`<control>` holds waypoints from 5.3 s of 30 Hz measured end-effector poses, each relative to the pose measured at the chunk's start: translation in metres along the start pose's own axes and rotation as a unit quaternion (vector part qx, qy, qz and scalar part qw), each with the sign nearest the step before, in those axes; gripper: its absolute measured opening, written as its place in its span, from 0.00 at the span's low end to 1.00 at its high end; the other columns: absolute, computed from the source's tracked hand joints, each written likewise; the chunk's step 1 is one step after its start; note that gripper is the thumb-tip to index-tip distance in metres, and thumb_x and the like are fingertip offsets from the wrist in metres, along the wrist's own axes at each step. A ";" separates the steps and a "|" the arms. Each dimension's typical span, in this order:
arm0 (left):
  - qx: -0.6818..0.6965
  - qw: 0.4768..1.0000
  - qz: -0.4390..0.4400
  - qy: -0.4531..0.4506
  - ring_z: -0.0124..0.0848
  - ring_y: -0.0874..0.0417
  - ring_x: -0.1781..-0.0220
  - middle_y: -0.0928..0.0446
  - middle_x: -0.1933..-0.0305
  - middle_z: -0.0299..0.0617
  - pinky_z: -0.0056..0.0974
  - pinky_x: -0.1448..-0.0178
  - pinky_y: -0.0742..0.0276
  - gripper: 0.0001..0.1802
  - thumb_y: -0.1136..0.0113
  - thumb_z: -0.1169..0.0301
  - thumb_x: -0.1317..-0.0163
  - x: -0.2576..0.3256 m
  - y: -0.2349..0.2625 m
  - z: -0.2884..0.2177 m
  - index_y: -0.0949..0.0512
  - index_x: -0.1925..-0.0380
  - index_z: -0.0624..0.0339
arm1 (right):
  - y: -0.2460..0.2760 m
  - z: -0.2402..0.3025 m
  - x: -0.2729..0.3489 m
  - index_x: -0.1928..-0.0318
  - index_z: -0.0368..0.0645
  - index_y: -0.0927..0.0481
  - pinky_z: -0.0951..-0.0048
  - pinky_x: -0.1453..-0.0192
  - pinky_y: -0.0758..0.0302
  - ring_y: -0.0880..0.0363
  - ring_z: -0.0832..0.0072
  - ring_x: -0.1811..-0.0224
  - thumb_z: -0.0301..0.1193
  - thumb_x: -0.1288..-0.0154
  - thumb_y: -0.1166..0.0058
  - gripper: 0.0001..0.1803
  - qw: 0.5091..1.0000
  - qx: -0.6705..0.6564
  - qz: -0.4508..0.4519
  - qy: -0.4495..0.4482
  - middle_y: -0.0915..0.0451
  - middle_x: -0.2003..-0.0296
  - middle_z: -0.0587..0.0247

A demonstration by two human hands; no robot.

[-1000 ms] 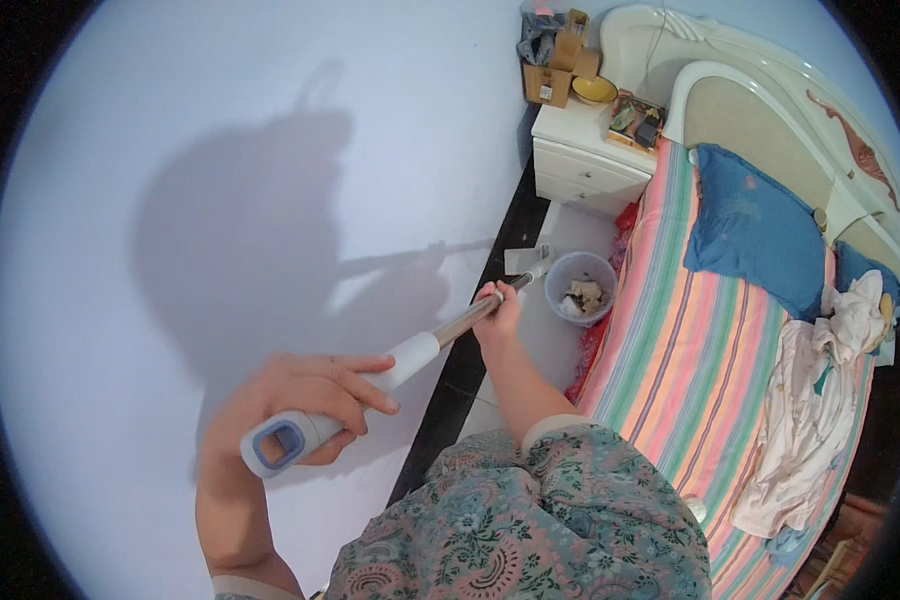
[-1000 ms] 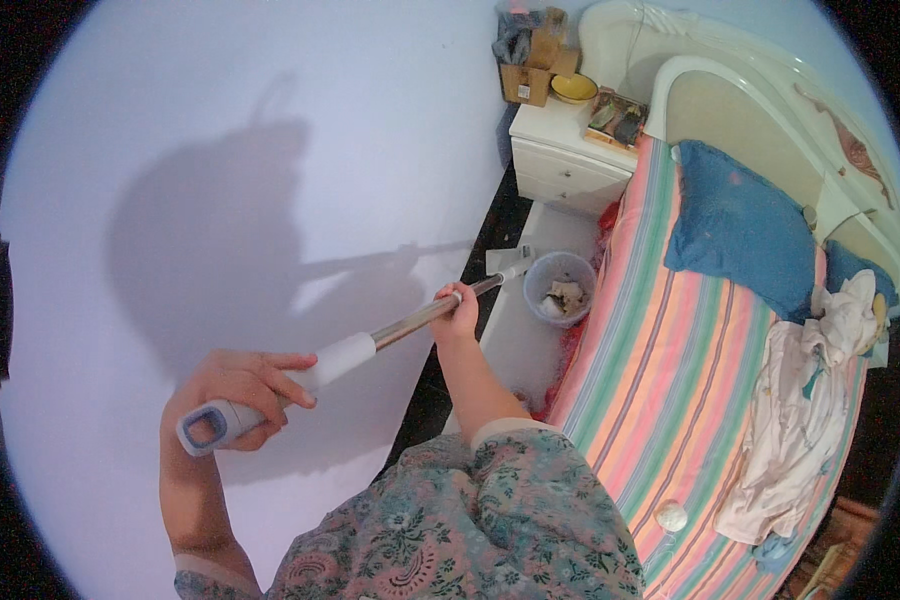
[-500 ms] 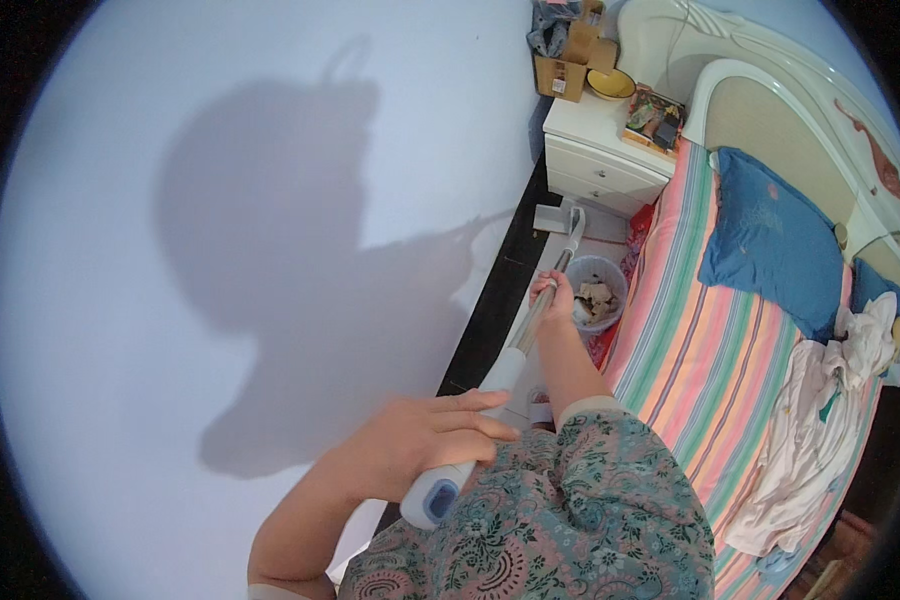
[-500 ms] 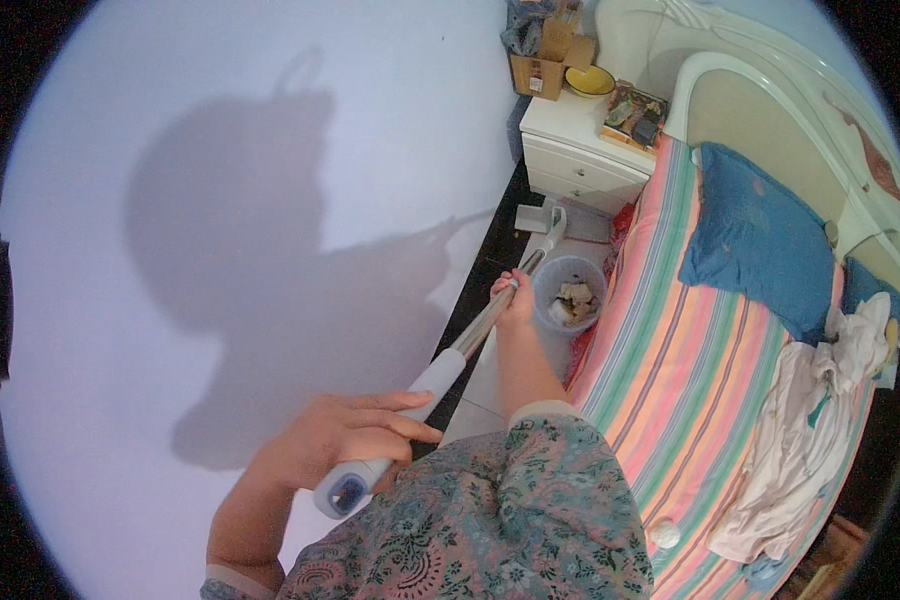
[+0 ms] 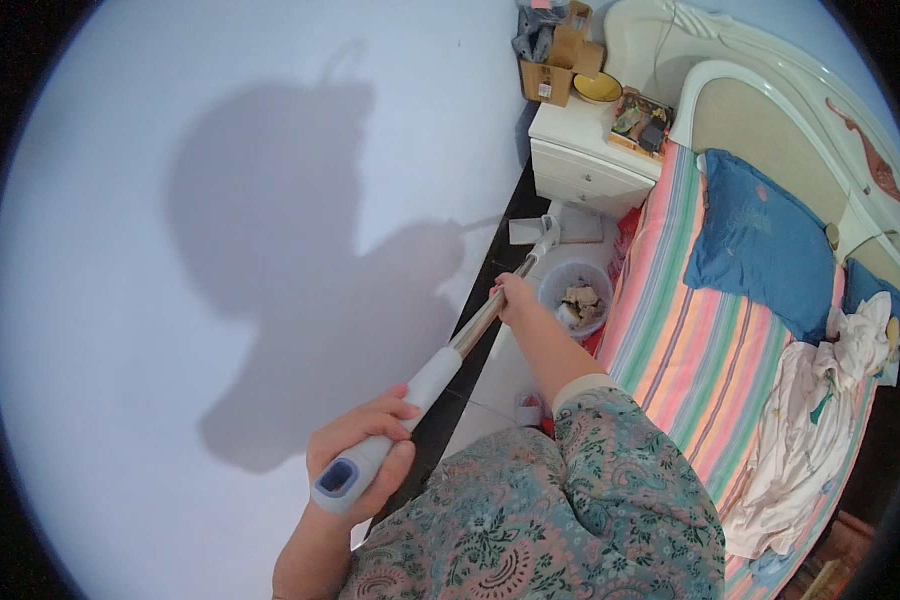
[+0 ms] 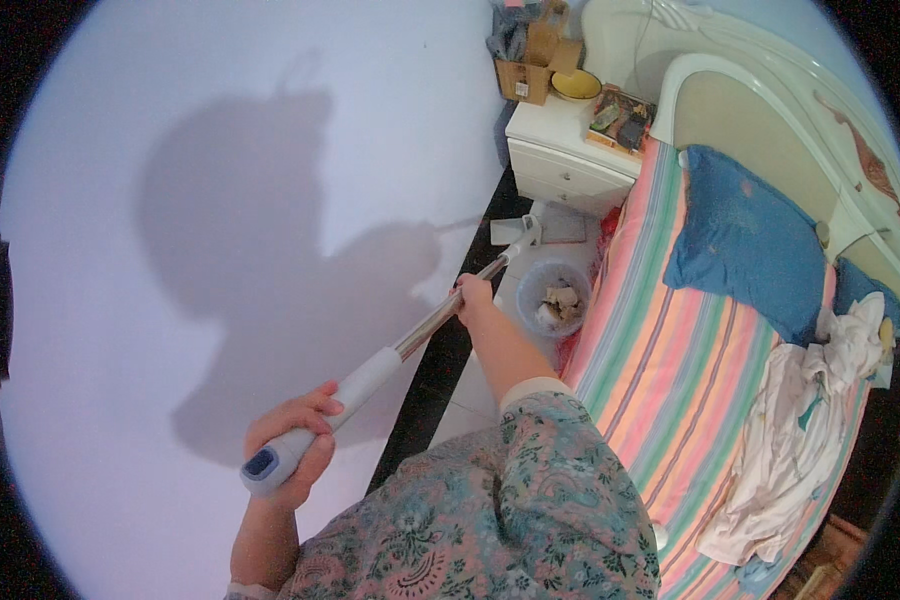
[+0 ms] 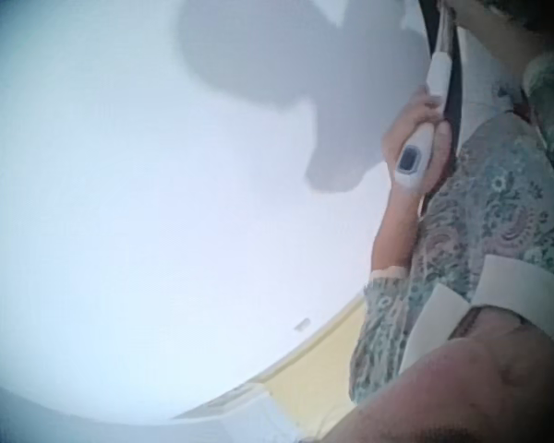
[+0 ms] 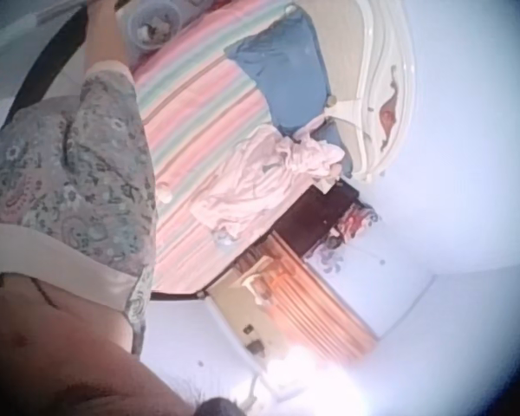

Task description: The person mops the tiled floor of a bedroom and a bathroom using a flat mop. They move the mop back and forth across the floor, navigating around furniture and fixtures. The person transitions from the bedroom to the bathroom, continuing the mopping task in the new area.

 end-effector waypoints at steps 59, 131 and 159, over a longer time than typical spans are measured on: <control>-0.033 0.976 -0.211 -0.040 0.42 0.21 0.66 0.25 0.70 0.51 0.49 0.54 0.25 0.11 0.43 0.68 0.49 0.111 0.098 -0.099 0.30 0.73 0.64 | -0.031 -0.216 0.174 0.51 0.48 0.49 0.63 0.75 0.22 0.26 0.65 0.69 0.22 0.46 0.54 0.25 0.951 0.191 0.076 -0.229 0.35 0.60 0.56; 0.004 0.943 -0.296 0.153 0.44 0.23 0.63 0.26 0.72 0.50 0.52 0.49 0.29 0.15 0.39 0.63 0.55 0.141 0.057 -0.036 0.29 0.77 0.65 | 0.018 -0.159 0.106 0.40 0.43 0.70 0.67 0.81 0.28 0.29 0.67 0.79 0.21 0.46 0.58 0.41 0.934 0.309 -0.031 -0.176 0.37 0.61 0.47; -0.185 0.947 0.260 -0.033 0.36 0.23 0.50 0.23 0.57 0.38 0.35 0.57 0.23 0.15 0.39 0.78 0.59 -0.012 -0.017 -0.008 0.24 0.67 0.56 | 0.062 0.018 -0.024 0.65 0.34 0.37 0.66 0.80 0.26 0.29 0.65 0.81 0.20 0.45 0.56 0.07 0.993 0.118 -0.016 -0.027 0.34 0.75 0.54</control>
Point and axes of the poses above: each hand's wrist, its own x-axis away from the middle knuckle, its own y-axis out of the back of the hand, z = x × y, the point moved 4 cm from there along -x, towards the middle knuckle
